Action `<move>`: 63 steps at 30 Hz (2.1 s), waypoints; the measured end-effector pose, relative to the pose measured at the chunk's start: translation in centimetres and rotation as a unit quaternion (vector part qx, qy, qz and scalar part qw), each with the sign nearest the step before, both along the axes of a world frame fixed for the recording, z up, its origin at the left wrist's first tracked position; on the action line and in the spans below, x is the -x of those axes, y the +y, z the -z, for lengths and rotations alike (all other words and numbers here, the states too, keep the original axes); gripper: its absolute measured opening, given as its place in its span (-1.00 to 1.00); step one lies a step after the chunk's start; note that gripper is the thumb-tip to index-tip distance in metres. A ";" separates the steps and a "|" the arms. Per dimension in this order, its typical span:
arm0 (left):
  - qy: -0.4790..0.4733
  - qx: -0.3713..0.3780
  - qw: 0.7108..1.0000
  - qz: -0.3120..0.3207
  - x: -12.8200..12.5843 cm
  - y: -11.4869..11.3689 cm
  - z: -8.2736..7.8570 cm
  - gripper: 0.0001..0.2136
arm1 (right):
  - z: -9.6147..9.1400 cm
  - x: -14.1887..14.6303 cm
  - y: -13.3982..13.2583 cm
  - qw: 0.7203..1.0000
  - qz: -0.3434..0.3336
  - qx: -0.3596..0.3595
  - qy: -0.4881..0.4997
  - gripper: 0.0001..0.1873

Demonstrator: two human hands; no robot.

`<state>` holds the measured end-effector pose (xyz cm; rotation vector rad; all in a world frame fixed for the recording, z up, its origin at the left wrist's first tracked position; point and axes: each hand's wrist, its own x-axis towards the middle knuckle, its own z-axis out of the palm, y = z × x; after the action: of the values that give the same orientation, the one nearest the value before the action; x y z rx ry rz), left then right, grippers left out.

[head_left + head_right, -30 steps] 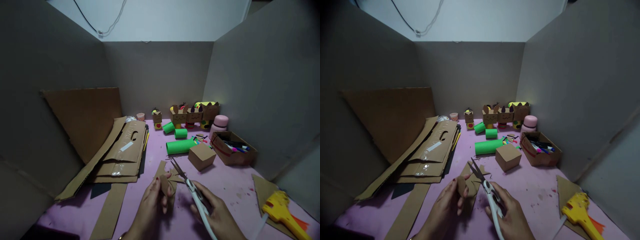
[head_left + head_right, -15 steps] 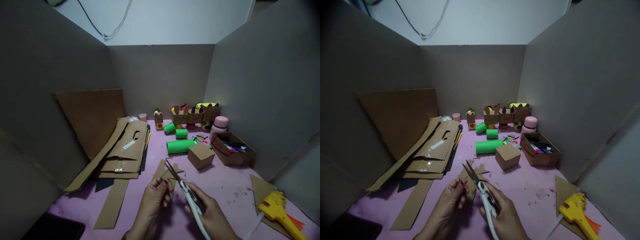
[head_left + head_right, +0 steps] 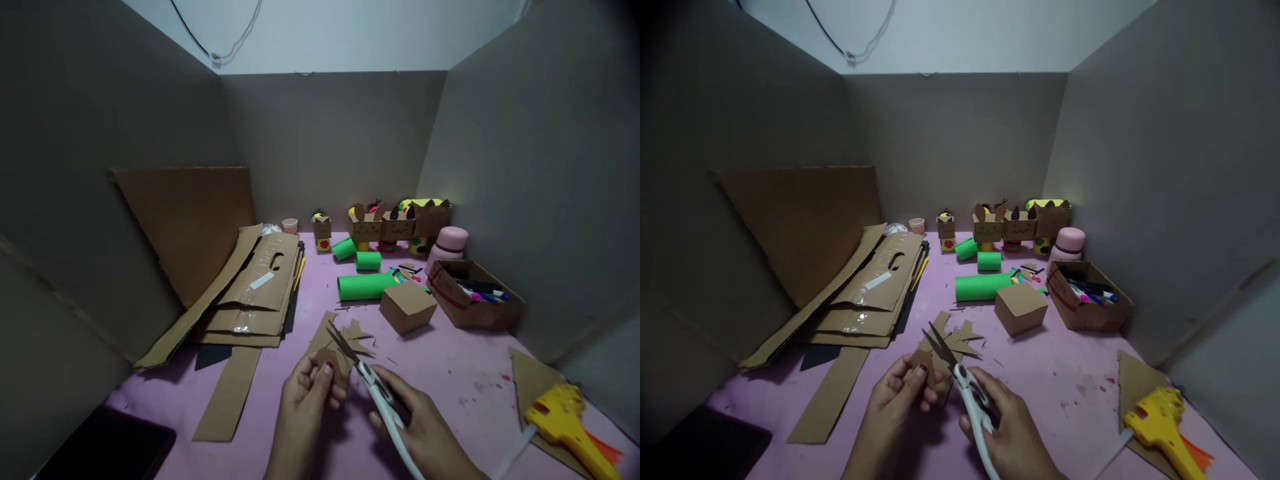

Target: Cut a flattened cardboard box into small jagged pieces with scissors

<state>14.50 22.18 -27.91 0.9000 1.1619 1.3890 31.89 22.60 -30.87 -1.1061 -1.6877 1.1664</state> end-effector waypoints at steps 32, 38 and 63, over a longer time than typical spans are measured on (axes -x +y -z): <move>-0.061 0.003 0.997 0.043 -0.2 0.0 0.8 -0.74 | 1.3 -0.2 -0.6 0.990 -0.030 -0.097 -0.103 -0.40; -0.081 -0.009 0.994 0.069 -0.2 -0.3 1.1 -0.77 | 1.8 -0.6 -0.5 0.987 -0.063 -0.102 -0.110 -0.36; -0.030 -0.008 0.994 0.101 0.8 -0.1 0.6 -0.74 | 1.1 -1.0 -0.3 0.983 -0.080 -0.118 -0.114 -0.42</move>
<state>13.71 22.10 -28.55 0.9525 0.9868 1.2547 32.93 22.27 -31.96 -1.0003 -2.0653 0.9305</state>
